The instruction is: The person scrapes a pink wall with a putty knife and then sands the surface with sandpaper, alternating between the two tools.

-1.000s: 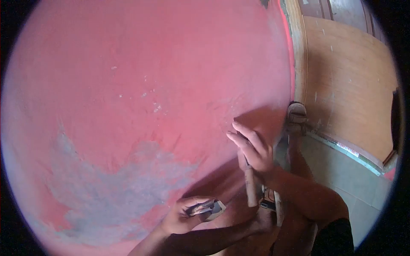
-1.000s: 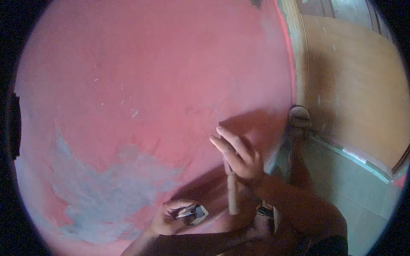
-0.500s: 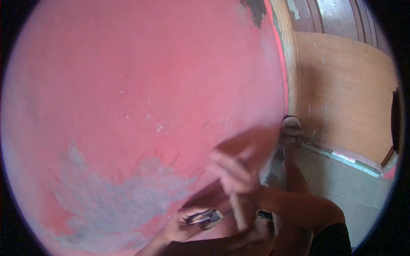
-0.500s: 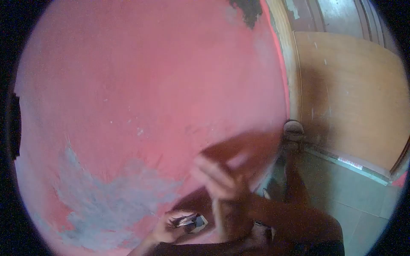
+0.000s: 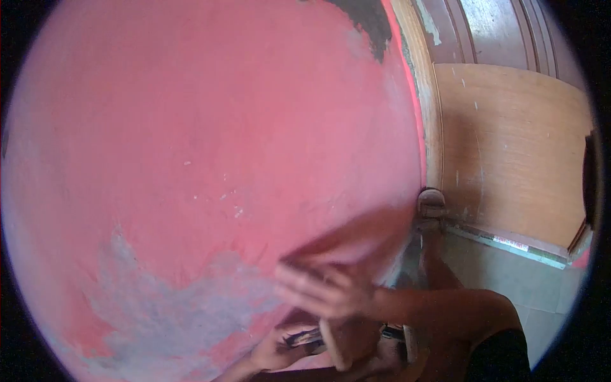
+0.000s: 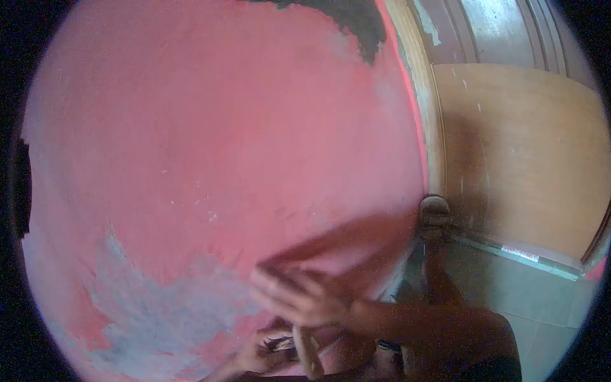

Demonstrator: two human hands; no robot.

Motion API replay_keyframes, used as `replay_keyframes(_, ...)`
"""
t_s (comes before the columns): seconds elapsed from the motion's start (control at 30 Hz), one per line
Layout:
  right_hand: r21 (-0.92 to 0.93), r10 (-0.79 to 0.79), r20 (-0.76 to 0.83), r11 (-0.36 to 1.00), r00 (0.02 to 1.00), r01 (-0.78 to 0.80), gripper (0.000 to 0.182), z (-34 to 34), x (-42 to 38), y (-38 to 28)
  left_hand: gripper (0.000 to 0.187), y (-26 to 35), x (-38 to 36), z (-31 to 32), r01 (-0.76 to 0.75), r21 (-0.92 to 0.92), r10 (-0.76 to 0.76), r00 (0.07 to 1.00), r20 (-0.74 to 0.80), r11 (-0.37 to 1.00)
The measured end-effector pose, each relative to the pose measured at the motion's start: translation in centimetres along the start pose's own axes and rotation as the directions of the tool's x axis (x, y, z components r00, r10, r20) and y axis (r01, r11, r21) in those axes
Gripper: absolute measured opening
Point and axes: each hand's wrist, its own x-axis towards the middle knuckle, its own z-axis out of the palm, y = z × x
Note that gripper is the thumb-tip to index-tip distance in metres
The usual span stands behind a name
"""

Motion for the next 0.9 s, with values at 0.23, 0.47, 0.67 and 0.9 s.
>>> replay_keyframes(0.23,-0.040,0.203,-0.080,0.978,0.976,-0.207,0.035,1.4,-4.5,2.6,0.045,0.3,-1.2,0.3,0.031,0.106,-0.034,0.999,0.030,0.994)
replay_keyframes(0.47,0.159,0.093,-0.122,0.985,0.988,-0.073,0.038,0.9,-0.7,-2.4,0.045,0.8,-0.1,0.2,-0.040,-0.085,0.038,0.999,-0.022,0.996)
replay_keyframes(0.67,-0.081,0.281,-0.034,0.956,0.959,-0.283,0.048,0.9,-4.0,3.6,0.044,0.1,-1.7,0.1,0.026,0.001,-0.026,0.998,-0.062,1.000)
replay_keyframes(0.9,0.104,0.136,-0.037,0.986,0.990,-0.131,0.046,0.4,-1.5,-1.0,0.046,0.1,-0.6,-0.3,0.001,-0.016,-0.001,1.000,-0.029,1.000)
